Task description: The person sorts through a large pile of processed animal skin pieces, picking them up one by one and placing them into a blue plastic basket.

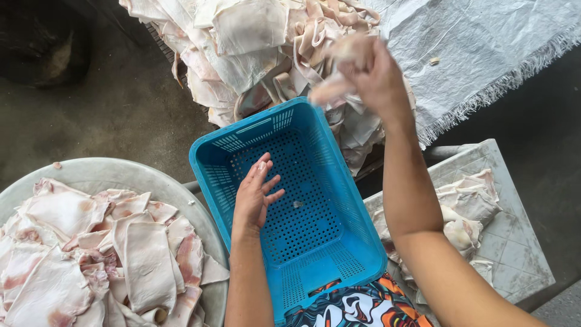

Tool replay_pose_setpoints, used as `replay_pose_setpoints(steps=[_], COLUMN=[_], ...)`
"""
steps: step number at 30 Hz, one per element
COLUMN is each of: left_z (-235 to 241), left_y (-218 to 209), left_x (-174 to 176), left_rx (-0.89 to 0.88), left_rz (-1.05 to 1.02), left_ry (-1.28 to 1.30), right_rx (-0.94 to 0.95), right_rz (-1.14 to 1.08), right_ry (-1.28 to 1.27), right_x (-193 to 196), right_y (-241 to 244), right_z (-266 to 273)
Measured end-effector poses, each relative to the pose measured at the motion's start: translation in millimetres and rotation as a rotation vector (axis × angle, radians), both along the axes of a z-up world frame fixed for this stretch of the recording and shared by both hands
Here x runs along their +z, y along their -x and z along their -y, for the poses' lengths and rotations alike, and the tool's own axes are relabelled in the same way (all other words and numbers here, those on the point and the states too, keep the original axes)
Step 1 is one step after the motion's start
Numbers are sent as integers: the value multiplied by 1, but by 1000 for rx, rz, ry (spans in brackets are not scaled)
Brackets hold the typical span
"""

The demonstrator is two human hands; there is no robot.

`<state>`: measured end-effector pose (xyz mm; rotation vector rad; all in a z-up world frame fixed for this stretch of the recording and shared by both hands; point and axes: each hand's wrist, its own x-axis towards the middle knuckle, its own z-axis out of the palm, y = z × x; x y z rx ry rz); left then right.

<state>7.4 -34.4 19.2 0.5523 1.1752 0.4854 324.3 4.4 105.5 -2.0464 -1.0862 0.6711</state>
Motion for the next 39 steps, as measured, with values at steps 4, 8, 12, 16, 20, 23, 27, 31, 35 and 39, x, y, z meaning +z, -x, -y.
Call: replay_pose_setpoints(steps=[4,8,12,16,20,23,27,31,35,39], left_z=[-3,2,14,27,35,33,31,24,16,17], left_y=[2,16,33,52,64,59,55,47,37,26], left_x=[-1,-16,-26,-26,-28,-33,-37,-37,-31,-24], left_rx=[33,105,123,127,148,166,151,132,118,122], left_rz=[-62,-90,-130,-179,-209,-202,-160,-141,-115,-118], left_ry=[-13,43,76,92,142,167,147,117,84,17], right_rx=[-80,300,645,809,1036,931,529,369,228,123], right_rz=[136,22,160,283,325,313,-73,-88,315,488], right_ry=[22,-1,362,315,405,367,336,-99,-474,-474], right_x=[-44,-192,-338,-394,-407,-399,-343,-194,-90,-60], right_y=[8,115,214,226,216,208,201,156,72,17], right_z=[-13,40,126,183,200,189,165,108,44,1])
